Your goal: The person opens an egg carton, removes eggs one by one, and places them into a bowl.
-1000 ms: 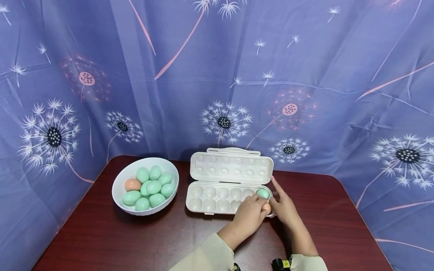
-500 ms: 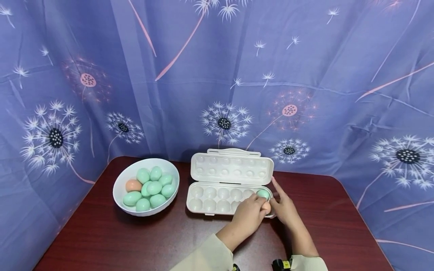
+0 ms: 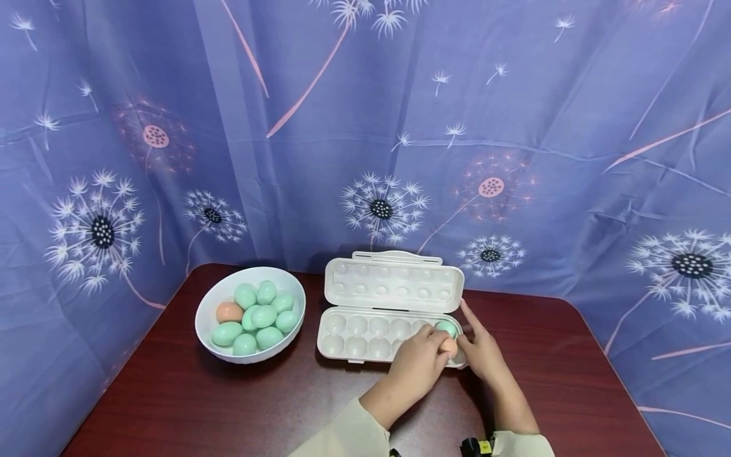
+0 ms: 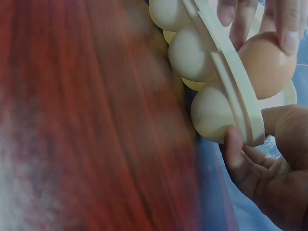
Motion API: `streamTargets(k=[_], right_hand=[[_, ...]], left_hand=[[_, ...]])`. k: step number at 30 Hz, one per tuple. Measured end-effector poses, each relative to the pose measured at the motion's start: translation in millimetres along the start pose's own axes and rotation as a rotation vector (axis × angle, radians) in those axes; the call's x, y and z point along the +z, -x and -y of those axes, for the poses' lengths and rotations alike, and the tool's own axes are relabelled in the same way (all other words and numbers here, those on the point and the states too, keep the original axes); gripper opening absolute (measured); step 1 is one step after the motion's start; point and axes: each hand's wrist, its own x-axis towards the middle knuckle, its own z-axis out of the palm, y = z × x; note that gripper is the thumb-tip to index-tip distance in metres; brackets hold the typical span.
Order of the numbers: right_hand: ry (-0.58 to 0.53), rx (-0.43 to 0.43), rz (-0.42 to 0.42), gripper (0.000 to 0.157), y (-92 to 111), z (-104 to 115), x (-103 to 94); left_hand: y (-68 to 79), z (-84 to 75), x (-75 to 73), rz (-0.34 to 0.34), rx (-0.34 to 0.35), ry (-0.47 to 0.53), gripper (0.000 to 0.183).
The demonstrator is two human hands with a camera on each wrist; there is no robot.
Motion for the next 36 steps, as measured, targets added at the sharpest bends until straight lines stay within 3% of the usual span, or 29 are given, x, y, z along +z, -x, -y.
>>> streamTargets(k=[16,28,36], right_hand=[[-0.017,-0.011,-0.015,0.078,0,-1,2.3],[-0.021,0.004,-0.010,0.079,0,-2,2.6],[-0.056,0.008,0.004,0.079,1,-1,2.4]], left_hand=[[9.8,10.4,-34.5,-0.055,-0.044,0.029,0.031],[19.4,34.6,-56.1,-0.152,-0.115,0.131,0.036],[19.3,50.3,-82.0,-0.218,-0.180,0.201,0.037]])
